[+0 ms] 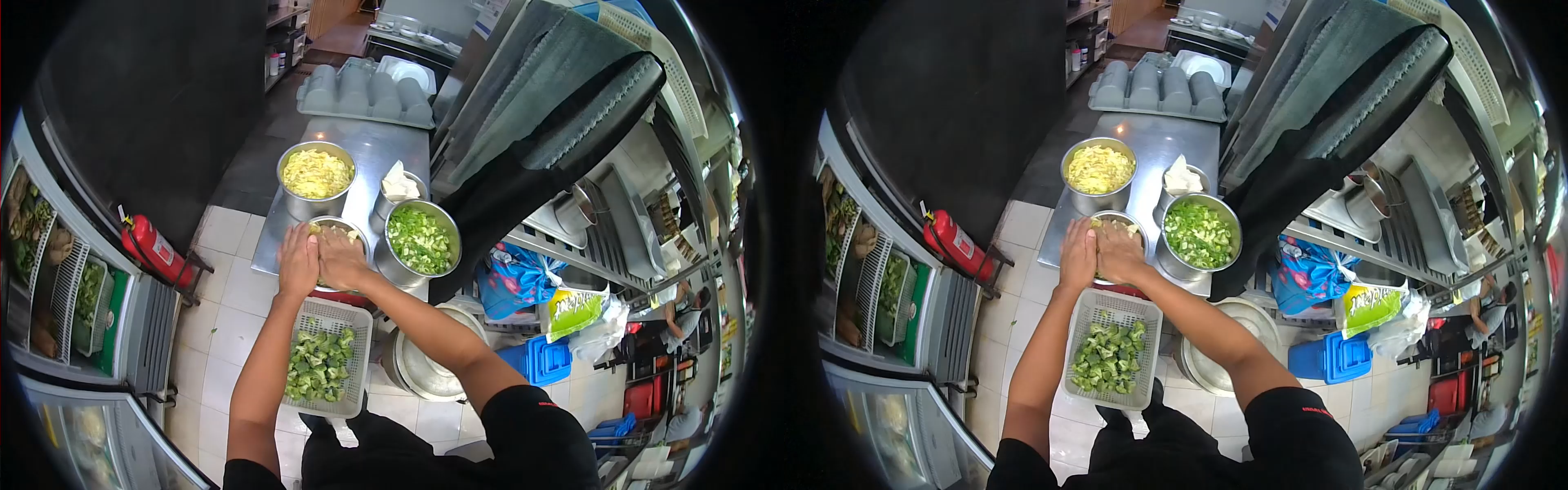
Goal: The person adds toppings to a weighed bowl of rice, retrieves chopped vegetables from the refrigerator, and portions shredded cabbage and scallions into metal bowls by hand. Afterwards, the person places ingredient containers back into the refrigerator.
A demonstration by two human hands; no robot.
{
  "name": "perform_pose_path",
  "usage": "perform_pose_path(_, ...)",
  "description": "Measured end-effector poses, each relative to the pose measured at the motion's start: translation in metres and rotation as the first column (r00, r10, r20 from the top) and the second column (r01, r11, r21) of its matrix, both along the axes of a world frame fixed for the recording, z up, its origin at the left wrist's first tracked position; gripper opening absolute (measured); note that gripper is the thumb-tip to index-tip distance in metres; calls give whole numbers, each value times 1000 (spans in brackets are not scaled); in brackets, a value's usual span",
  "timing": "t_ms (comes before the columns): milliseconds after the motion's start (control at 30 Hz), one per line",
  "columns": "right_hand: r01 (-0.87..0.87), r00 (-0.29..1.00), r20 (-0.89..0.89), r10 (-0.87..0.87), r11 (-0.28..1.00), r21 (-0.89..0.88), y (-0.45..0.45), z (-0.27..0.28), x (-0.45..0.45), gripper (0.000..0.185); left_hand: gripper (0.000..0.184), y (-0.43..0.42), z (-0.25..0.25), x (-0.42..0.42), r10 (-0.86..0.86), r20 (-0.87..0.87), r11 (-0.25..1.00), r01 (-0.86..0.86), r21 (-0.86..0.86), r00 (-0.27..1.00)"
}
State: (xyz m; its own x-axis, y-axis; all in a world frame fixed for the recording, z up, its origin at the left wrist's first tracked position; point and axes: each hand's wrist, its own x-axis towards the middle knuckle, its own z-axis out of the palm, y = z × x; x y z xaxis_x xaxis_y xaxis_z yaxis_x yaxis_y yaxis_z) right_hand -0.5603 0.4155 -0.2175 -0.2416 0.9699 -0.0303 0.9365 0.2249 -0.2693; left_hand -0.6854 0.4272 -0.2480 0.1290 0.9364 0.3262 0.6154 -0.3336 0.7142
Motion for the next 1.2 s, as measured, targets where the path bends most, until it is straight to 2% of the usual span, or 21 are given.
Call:
perform_pose_path(67, -3, 997, 80, 14, 991, -134, 1, -3, -5, 67, 47, 0, -2, 1, 1, -34, 1000, -1, 17, 999)
perform_pose_path(200, -80, 986, 109, 124, 937, -339, 10, 22, -3, 75, 45, 3, -7, -4, 4, -86, 995, 5, 103, 996)
perform_pose_path(233, -101, 985, 102, 142, 939, -328, 16, 27, 4, 75, 45, 5, -6, -6, 24, -94, 993, -13, 114, 995)
perform_pose_path(300, -319, 948, -123, 294, 890, -327, 28, 29, 23, 74, 44, 5, -8, -4, 22, 12, 997, -23, 75, 1000)
perform_pose_path(333, -324, 946, -126, 298, 888, -327, 35, 34, 28, 74, 45, 3, -1, -4, 11, 54, 999, -14, 41, 998)
perform_pose_path(400, -395, 907, -283, 312, 864, -313, 43, 47, 35, 71, 45, 2, 1, -5, 4, 51, 999, -6, 41, 999)
perform_pose_path(433, -395, 906, -290, 308, 862, -317, 41, 60, 35, 71, 46, 2, 0, -5, -4, 51, 999, 2, 44, 999)
perform_pose_path(500, -254, 965, -152, 214, 908, -334, 29, 97, 30, 62, 45, 3, -6, -7, -19, 41, 999, 17, 33, 999)
perform_pose_path(533, -268, 953, -193, 234, 948, -171, 20, 104, 30, 52, 44, 2, -2, -7, -32, 34, 999, 31, 31, 999)
perform_pose_path(567, -268, 952, -198, 234, 948, -170, 17, 100, 30, 52, 44, 0, 2, -7, -33, 29, 999, 32, 31, 999)
perform_pose_path(633, -139, 964, -230, 133, 990, -10, 14, 92, 30, 45, 44, -6, 13, -5, -29, -92, 999, 26, -29, 995)
perform_pose_path(767, -50, 942, -320, 101, 985, 165, 17, 61, 32, 34, 43, -6, 21, -6, -59, -212, 998, 53, -34, 975)
perform_pose_path(833, -35, 936, -333, 110, 974, 224, 14, 55, 32, 33, 39, -2, 21, -7, 16, -174, 991, 8, 137, 985)
perform_pose_path(867, -32, 933, -341, 112, 973, 231, 13, 56, 32, 33, 39, 1, 24, -10, 16, -183, 990, 10, 143, 983)
perform_pose_path(933, -55, 884, -435, 174, 960, 273, 12, 58, 34, 32, 36, 8, 29, -14, -6, 6, 995, 6, 96, 1000)
perform_pose_path(967, -55, 881, -438, 177, 959, 278, 12, 53, 34, 32, 36, 14, 30, -16, -5, 1, 995, 5, 101, 1000)
perform_pose_path(1033, -94, 887, -398, 235, 934, 344, 16, 44, 33, 32, 34, 31, 32, -17, 142, 61, 974, -150, 172, 988)
perform_pose_path(1067, -64, 889, -423, 174, 963, 262, 20, 45, 34, 31, 35, 42, 34, -18, 163, 124, 962, -186, 201, 979)
perform_pose_path(1100, -64, 889, -423, 178, 961, 269, 22, 44, 35, 31, 35, 53, 35, -16, 163, 124, 960, -186, 209, 979)
perform_pose_path(1167, -3, 919, -374, 128, 948, 319, 15, 47, 34, 30, 39, 73, 40, -12, 316, 295, 948, -309, -72, 902)
perform_pose_path(1200, -4, 942, -316, 113, 946, 325, 10, 52, 35, 26, 42, 89, 33, -12, 356, 256, 933, -359, -36, 899)
